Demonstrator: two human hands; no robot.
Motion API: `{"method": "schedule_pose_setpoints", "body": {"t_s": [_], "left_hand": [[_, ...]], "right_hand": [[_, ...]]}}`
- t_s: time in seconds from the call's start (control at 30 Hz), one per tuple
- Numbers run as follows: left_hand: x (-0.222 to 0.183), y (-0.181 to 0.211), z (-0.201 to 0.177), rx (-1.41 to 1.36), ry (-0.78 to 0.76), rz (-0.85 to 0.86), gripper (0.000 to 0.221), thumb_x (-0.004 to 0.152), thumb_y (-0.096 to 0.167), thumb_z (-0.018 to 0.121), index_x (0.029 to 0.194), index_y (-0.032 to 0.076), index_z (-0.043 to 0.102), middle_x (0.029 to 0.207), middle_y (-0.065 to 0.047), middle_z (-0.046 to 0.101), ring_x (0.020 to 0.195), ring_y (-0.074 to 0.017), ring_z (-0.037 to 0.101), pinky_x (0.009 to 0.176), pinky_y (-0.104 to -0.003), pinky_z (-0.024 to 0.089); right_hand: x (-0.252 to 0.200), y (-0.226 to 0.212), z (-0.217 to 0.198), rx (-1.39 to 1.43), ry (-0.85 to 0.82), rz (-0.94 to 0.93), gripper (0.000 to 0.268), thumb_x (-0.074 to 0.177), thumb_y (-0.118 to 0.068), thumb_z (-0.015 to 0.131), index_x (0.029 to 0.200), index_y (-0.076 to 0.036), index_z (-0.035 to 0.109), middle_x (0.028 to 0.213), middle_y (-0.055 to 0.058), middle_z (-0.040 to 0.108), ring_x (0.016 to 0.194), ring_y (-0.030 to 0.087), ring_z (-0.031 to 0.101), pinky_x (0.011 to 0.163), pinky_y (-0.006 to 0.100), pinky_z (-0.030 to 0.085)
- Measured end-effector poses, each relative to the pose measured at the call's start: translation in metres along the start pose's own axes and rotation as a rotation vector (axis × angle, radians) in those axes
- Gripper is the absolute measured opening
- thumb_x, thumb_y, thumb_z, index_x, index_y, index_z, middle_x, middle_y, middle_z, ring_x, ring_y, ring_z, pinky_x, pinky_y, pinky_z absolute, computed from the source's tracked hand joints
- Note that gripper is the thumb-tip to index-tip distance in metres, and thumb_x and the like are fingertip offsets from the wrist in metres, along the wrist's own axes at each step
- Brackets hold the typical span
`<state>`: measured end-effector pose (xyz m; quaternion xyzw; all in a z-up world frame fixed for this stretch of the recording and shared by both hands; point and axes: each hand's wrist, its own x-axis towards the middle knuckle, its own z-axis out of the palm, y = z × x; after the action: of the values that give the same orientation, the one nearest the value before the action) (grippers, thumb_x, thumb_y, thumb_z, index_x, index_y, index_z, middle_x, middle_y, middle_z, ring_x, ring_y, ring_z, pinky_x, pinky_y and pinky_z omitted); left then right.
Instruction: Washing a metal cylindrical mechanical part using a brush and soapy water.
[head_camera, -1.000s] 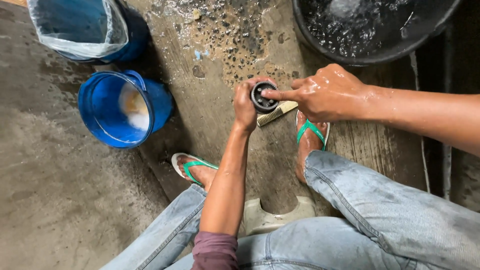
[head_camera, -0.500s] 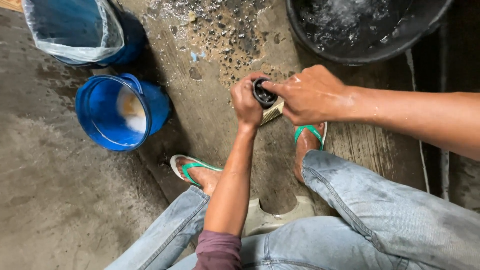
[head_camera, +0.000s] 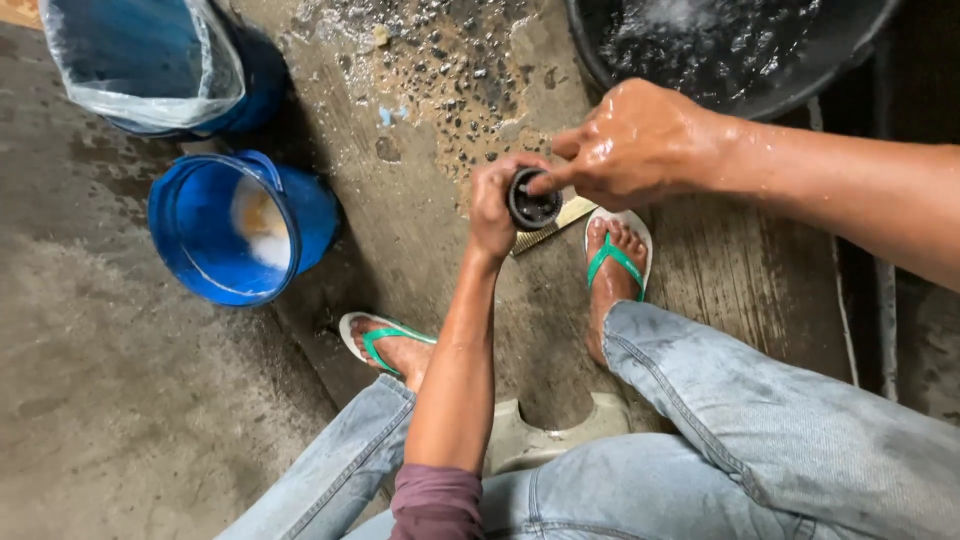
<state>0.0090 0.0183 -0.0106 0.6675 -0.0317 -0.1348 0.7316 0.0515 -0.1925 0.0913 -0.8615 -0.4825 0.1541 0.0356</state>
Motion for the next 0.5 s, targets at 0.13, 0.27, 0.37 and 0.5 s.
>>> {"method": "schedule_pose_setpoints", "body": {"t_s": [0.13, 0.27, 0.37, 0.5], "left_hand": [[0.003, 0.019, 0.01, -0.043, 0.053, -0.46, 0.055, 0.094, 0.056, 0.051, 0.095, 0.005, 0.072, 0.086, -0.013, 0.074, 0.072, -0.0239, 0.072, 0.065, -0.032, 0.057], [0.009, 0.025, 0.017, -0.382, 0.117, -0.577, 0.051, 0.085, 0.052, 0.07, 0.092, 0.003, 0.057, 0.073, -0.013, 0.066, 0.04, -0.0095, 0.05, 0.03, -0.022, 0.037], [0.024, 0.017, 0.023, -0.497, 0.097, -0.633, 0.064, 0.079, 0.06, 0.071, 0.099, 0.001, 0.059, 0.079, -0.012, 0.062, 0.051, -0.0118, 0.052, 0.03, -0.019, 0.032], [0.043, 0.005, 0.032, -0.538, 0.202, -0.616, 0.059, 0.1, 0.056, 0.051, 0.09, 0.002, 0.072, 0.071, -0.016, 0.07, 0.047, -0.0178, 0.06, 0.029, -0.025, 0.036]], "right_hand": [[-0.004, 0.022, 0.006, 0.274, -0.088, 0.157, 0.031, 0.096, -0.032, 0.055, 0.121, -0.032, 0.074, 0.086, -0.009, 0.07, 0.068, 0.012, 0.074, 0.053, 0.036, 0.066], [-0.013, 0.102, 0.076, 0.514, 0.351, 0.429, 0.036, 0.084, -0.007, 0.059, 0.104, -0.022, 0.084, 0.095, 0.005, 0.071, 0.091, 0.028, 0.068, 0.079, 0.044, 0.05], [-0.004, 0.15, 0.12, 1.536, 0.384, 0.684, 0.017, 0.088, 0.008, 0.057, 0.098, 0.002, 0.069, 0.095, 0.014, 0.071, 0.079, 0.02, 0.068, 0.079, 0.027, 0.063], [-0.04, 0.26, 0.258, 1.066, 0.071, 1.059, 0.012, 0.088, 0.001, 0.06, 0.091, 0.004, 0.072, 0.082, 0.02, 0.07, 0.07, 0.032, 0.072, 0.058, 0.042, 0.061]]}}
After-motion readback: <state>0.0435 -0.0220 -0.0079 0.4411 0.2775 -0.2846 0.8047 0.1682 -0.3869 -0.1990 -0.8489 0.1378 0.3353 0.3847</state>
